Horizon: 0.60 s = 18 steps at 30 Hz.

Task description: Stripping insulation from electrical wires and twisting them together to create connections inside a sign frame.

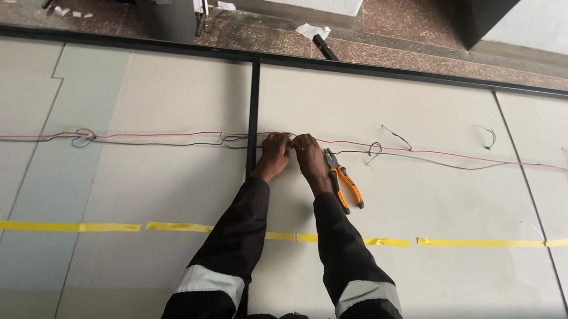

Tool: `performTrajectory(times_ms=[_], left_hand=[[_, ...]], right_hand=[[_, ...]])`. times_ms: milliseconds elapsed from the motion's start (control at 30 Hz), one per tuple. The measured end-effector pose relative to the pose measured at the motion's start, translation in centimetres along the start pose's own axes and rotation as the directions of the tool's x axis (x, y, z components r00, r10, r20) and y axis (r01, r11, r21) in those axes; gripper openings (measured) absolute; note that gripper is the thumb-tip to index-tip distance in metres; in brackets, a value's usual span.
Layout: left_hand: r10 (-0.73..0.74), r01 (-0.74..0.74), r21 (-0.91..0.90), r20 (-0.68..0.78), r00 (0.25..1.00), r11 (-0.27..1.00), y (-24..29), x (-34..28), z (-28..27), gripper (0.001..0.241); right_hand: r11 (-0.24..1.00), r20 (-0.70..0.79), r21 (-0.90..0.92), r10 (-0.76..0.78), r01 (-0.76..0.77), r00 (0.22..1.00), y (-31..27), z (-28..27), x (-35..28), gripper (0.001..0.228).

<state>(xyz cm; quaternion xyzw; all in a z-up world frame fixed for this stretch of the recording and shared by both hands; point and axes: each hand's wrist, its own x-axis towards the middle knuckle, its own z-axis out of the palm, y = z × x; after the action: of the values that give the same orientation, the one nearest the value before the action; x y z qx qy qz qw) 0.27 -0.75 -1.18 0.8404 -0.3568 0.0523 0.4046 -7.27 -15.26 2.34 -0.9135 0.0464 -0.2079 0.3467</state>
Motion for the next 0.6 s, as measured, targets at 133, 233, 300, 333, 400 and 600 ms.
performTrajectory(times_ms=[133, 233, 300, 333, 400, 600], left_hand=[[-0.037, 0.038, -0.005, 0.124, 0.992, 0.999, 0.7, 0.2, -1.1, 0.040], [-0.066, 0.072, -0.069, 0.090, 0.994, 0.995, 0.5, 0.6, -0.3, 0.034], [-0.090, 0.099, -0.132, 0.068, 0.994, 0.986, 0.2, 0.8, 0.2, 0.029], [-0.089, 0.094, -0.113, 0.050, 0.995, 0.989, -0.3, 0.9, 0.6, 0.026], [-0.090, 0.093, -0.094, 0.032, 0.995, 0.991, 0.3, 0.6, 0.2, 0.024], [-0.075, 0.072, -0.141, -0.013, 0.997, 0.987, 2.9, -0.4, -2.8, 0.020]], right_hand=[[0.978, 0.034, -0.016, 0.208, -0.207, 0.978, 0.3, 0.6, 0.1, 0.019], [0.973, 0.029, -0.038, 0.230, -0.229, 0.973, 1.6, 1.4, 0.5, 0.019], [0.969, 0.024, -0.055, 0.244, -0.242, 0.969, 2.7, 2.1, 1.0, 0.019], [0.966, 0.028, -0.061, 0.252, -0.250, 0.967, 3.2, 2.4, 1.3, 0.018], [0.964, 0.035, -0.068, 0.261, -0.258, 0.965, 3.1, 2.0, 1.7, 0.017], [0.912, 0.123, -0.124, 0.405, -0.391, 0.906, 1.5, 0.4, 2.7, 0.018]])
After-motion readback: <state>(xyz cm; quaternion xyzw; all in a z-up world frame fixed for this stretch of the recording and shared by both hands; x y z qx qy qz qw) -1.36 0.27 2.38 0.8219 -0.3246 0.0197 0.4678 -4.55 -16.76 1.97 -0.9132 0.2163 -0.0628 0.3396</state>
